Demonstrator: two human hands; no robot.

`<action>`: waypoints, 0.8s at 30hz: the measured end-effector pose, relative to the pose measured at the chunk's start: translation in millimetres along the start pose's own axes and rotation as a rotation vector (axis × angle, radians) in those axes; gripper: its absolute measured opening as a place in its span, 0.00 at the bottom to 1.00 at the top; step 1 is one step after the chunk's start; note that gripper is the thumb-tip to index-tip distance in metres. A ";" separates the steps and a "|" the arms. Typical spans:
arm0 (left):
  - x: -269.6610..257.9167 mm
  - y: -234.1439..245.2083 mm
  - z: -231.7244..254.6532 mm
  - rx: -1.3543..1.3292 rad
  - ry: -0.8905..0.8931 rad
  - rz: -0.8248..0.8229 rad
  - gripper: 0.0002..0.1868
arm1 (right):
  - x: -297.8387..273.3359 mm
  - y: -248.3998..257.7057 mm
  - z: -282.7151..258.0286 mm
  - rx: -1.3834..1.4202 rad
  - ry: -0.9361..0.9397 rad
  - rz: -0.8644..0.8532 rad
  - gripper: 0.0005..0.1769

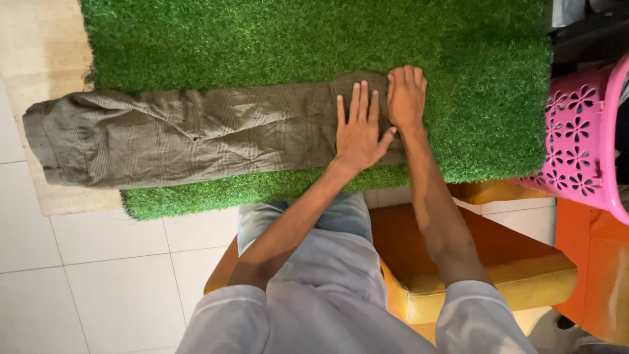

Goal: The person folds a pair of brown trousers and then a pair of black trousers on a green artificial turf mat. They smooth and align each garment, fold them into compact rectangles, and place the folded trousers on a nearby surface.

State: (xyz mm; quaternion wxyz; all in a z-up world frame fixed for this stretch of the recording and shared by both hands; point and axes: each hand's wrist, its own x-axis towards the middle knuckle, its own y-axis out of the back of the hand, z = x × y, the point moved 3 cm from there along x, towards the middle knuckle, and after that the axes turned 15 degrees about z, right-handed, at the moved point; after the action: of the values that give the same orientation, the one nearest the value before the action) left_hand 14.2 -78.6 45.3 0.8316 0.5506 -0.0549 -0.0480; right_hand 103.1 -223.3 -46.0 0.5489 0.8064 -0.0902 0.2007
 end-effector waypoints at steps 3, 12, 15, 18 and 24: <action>-3.2 -3.3 -4.0 -0.028 -0.029 0.031 0.47 | -0.3 0.0 1.8 0.023 -0.010 0.033 0.11; -9.9 -19.1 -45.7 -0.098 -0.026 0.190 0.50 | -17.2 17.8 -6.8 0.248 -0.270 -0.058 0.29; -9.8 -19.7 -45.9 -0.092 -0.013 0.170 0.51 | -39.8 38.5 -15.6 0.314 -0.346 -0.091 0.41; -11.0 -19.5 -47.5 -0.099 -0.021 0.185 0.50 | -72.9 65.3 -25.6 0.325 -0.397 -0.085 0.42; -12.5 -26.2 -51.1 -0.134 -0.050 0.293 0.46 | -116.9 91.0 -44.0 0.128 -0.555 -0.023 0.35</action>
State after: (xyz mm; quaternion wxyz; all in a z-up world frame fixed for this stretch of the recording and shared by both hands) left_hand 8.7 -40.5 0.9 0.8629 0.4786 -0.1521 0.0566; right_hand -45.6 -226.2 -4.3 0.4534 0.8645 -0.2151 -0.0288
